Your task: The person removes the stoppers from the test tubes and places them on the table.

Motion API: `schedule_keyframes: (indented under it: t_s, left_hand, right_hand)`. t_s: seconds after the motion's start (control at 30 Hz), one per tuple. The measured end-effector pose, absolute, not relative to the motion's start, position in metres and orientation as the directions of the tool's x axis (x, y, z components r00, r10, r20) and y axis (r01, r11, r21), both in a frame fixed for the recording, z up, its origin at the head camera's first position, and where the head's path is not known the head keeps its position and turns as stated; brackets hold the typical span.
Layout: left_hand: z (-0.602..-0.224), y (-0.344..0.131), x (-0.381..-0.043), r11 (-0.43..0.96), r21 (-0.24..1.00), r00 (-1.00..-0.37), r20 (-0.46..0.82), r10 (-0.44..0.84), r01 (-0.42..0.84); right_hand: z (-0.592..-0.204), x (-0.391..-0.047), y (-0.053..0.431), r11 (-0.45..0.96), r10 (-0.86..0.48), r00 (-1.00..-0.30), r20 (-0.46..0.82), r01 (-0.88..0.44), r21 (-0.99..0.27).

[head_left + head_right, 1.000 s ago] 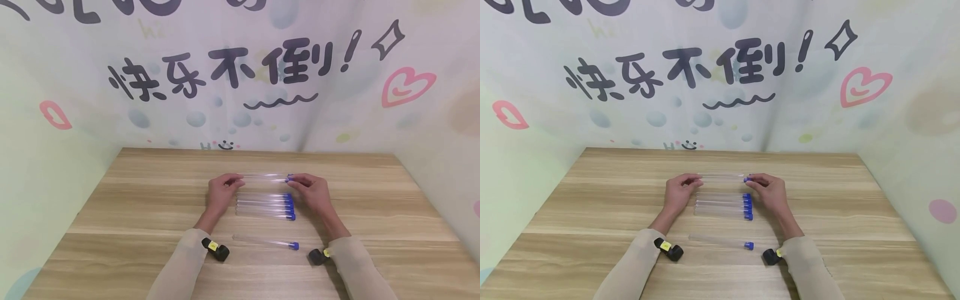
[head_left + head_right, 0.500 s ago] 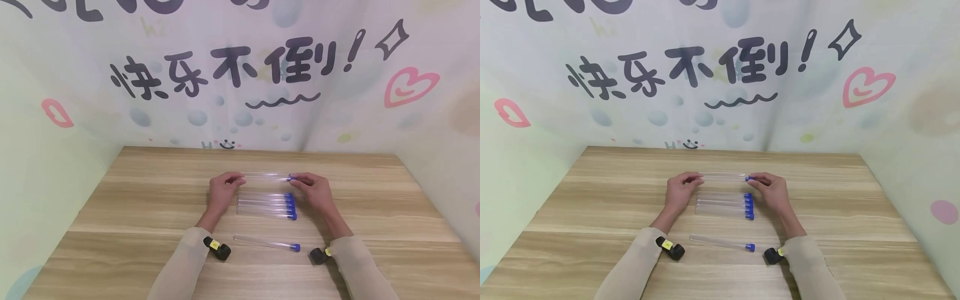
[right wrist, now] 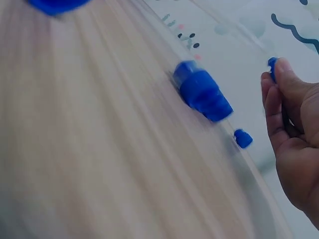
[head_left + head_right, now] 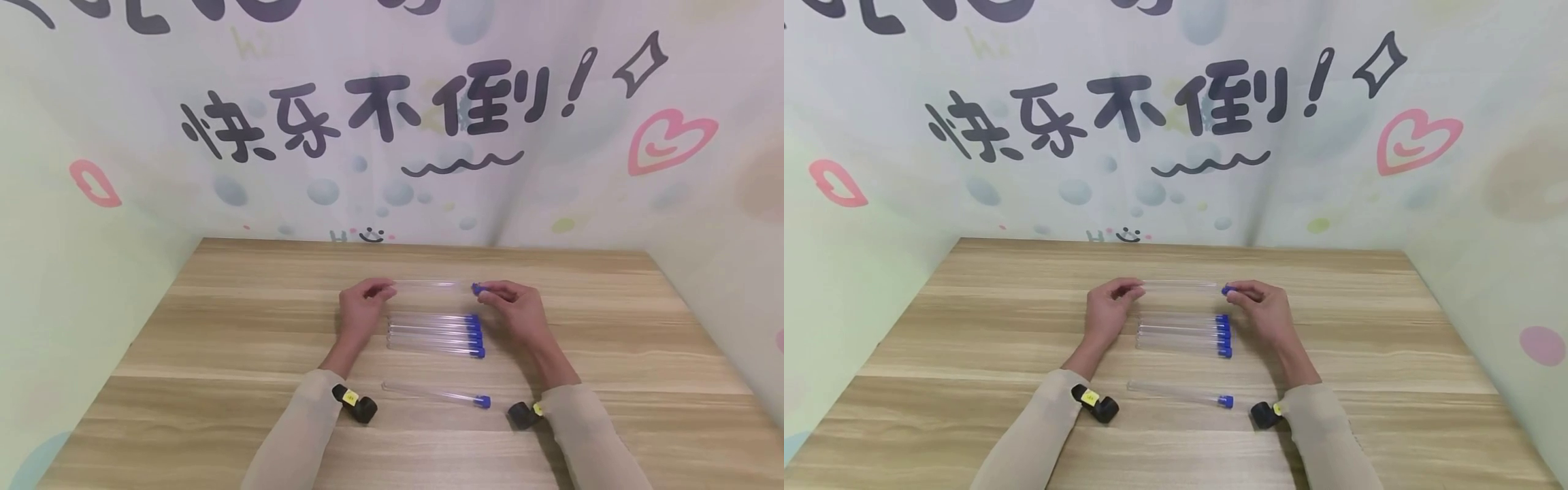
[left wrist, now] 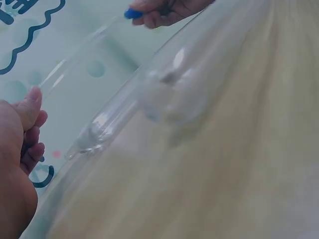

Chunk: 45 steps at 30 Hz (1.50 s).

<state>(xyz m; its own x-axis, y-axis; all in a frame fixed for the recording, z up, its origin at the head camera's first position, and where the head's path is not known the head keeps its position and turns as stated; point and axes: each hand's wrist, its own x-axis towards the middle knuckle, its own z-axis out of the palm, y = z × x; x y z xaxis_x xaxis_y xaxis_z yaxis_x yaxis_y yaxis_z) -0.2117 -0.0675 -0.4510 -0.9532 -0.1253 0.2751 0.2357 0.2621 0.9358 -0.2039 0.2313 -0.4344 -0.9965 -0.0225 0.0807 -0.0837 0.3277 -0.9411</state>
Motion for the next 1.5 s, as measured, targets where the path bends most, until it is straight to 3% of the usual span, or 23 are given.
schedule_keyframes:
  t_s: [0.13, 0.6, 0.97, 1.5]
  left_hand:
    - [-0.451, -0.075, -0.215, 0.289, 0.933, -0.945, 0.273, -0.179, 0.215]
    - [-0.455, -0.074, -0.218, 0.324, 0.929, -0.966, 0.228, -0.123, 0.178]
    - [-0.458, -0.071, -0.219, 0.384, 0.910, -0.974, 0.206, -0.095, 0.155]
    - [-0.457, -0.068, -0.221, 0.440, 0.886, -0.981, 0.187, -0.056, 0.144]
  right_hand:
    - [-0.436, -0.204, 0.243, 0.321, 0.034, -0.997, 0.072, -0.057, -0.945]
    - [-0.441, -0.206, 0.240, 0.416, 0.061, -0.998, 0.030, -0.002, -0.909]
    - [-0.452, -0.209, 0.233, 0.559, 0.061, -0.991, 0.116, -0.062, -0.827]
    - [-0.457, -0.213, 0.228, 0.648, 0.060, -0.982, 0.179, -0.099, -0.756]
